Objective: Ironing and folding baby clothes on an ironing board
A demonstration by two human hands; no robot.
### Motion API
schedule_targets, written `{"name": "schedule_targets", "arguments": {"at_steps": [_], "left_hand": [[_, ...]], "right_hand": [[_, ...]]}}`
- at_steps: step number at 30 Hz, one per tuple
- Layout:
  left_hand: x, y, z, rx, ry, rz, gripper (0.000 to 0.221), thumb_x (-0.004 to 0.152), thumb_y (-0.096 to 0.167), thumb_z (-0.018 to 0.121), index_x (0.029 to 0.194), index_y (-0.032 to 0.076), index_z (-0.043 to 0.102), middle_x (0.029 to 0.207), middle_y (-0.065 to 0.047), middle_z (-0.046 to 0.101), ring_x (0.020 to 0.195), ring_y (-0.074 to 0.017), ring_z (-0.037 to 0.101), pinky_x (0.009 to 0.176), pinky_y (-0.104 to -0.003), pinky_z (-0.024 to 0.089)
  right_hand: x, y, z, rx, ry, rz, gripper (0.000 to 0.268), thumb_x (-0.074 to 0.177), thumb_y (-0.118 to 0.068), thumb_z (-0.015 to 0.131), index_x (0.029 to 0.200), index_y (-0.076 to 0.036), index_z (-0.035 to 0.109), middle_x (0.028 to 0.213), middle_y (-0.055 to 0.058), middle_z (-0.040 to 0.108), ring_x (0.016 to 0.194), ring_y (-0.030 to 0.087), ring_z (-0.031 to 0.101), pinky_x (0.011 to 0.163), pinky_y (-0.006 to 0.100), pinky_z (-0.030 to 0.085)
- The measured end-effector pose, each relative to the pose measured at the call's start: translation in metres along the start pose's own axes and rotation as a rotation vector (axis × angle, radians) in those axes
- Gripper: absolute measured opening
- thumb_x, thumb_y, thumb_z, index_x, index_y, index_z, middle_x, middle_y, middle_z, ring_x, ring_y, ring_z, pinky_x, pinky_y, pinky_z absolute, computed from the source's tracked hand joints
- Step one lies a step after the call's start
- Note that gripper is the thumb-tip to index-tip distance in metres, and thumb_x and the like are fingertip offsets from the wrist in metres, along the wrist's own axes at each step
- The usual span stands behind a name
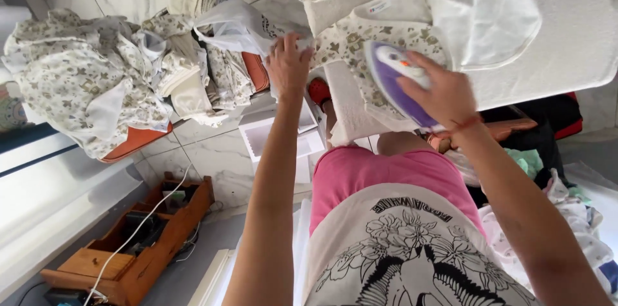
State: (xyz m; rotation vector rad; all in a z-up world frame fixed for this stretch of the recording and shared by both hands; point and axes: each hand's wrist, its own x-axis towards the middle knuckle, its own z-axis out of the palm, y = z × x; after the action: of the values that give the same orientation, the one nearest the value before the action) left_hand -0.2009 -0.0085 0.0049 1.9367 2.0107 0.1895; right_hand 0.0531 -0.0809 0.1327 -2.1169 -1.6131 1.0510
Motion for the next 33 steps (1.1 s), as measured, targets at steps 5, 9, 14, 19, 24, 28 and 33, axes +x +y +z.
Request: {"name": "schedule_targets", "arguments": {"at_steps": [5, 9, 14, 19, 24, 28, 33], "left_hand": [[-0.085, 0.051, -0.003, 0.086, 0.101, 0.38, 0.027, 0.075, 0.002, 0.043, 0.099, 0.008, 0.053, 0.099, -0.013, 0.052, 0.088, -0.0326, 0.05, 0.084, -0.049, 0.034], [-0.162, 0.075, 0.056, 0.285, 0.054, 0.935, 0.026, 0.083, 0.009, 0.047, 0.108, 0.014, 0.042, 0.106, -0.018, 0.042, 0.087, -0.0269, 0.047, 0.08, -0.052, 0.035], [-0.19, 0.089, 0.104, 0.147, -0.145, 0.892, 0.058, 0.068, 0.022, 0.065, 0.12, 0.032, 0.042, 0.129, -0.003, 0.04, 0.117, -0.0223, 0.039, 0.104, -0.05, 0.017], [-0.168, 0.135, 0.034, -0.029, 0.223, 0.749, 0.02, 0.079, 0.001, 0.053, 0.075, 0.019, 0.047, 0.081, 0.004, 0.049, 0.068, -0.015, 0.046, 0.079, -0.03, 0.037], [-0.191, 0.132, 0.059, -0.138, 0.09, 0.476, 0.015, 0.082, 0.039, 0.048, 0.078, 0.025, 0.053, 0.072, 0.002, 0.051, 0.069, -0.02, 0.052, 0.072, -0.036, 0.038], [-0.198, 0.136, 0.064, -0.167, 0.03, 0.178, 0.017, 0.081, 0.045, 0.047, 0.083, 0.029, 0.051, 0.068, 0.007, 0.051, 0.073, -0.0146, 0.054, 0.08, -0.035, 0.038], [-0.195, 0.143, 0.067, -0.213, -0.073, 0.012, 0.014, 0.08, 0.041, 0.049, 0.086, 0.029, 0.05, 0.068, 0.001, 0.055, 0.078, -0.0187, 0.056, 0.08, -0.037, 0.038]], "right_hand": [[-0.031, 0.102, -0.058, -0.019, 0.291, -0.186, 0.035, 0.09, -0.011, 0.068, 0.121, -0.001, 0.059, 0.113, 0.016, 0.06, 0.077, 0.021, 0.059, 0.063, 0.03, 0.049], [-0.019, 0.189, -0.079, -0.08, 0.514, -0.115, 0.035, 0.093, -0.005, 0.068, 0.124, 0.008, 0.06, 0.1, 0.019, 0.065, 0.079, 0.023, 0.06, 0.061, 0.032, 0.048], [-0.003, 0.253, -0.084, 0.203, 0.338, 0.156, 0.035, 0.103, -0.017, 0.057, 0.133, -0.009, 0.04, 0.111, 0.014, 0.058, 0.081, 0.019, 0.055, 0.061, 0.028, 0.045], [-0.031, 0.147, -0.094, -0.477, 0.458, -0.107, 0.066, 0.094, -0.026, 0.075, 0.135, -0.001, 0.03, 0.116, 0.037, 0.043, 0.099, 0.055, 0.044, 0.075, 0.061, 0.035], [-0.057, 0.14, -0.002, -0.235, 0.126, -0.77, 0.037, 0.073, -0.031, 0.068, 0.1, -0.01, 0.055, 0.106, 0.008, 0.051, 0.1, 0.026, 0.049, 0.088, 0.039, 0.034], [-0.046, 0.165, 0.037, -0.195, -0.033, -0.628, 0.007, 0.08, -0.024, 0.063, 0.085, -0.021, 0.059, 0.08, -0.006, 0.058, 0.078, 0.018, 0.057, 0.072, 0.033, 0.042], [-0.032, 0.155, 0.037, -0.305, -0.086, -0.485, 0.012, 0.083, -0.034, 0.063, 0.087, -0.023, 0.06, 0.077, -0.006, 0.056, 0.078, 0.018, 0.057, 0.072, 0.033, 0.042]]}}
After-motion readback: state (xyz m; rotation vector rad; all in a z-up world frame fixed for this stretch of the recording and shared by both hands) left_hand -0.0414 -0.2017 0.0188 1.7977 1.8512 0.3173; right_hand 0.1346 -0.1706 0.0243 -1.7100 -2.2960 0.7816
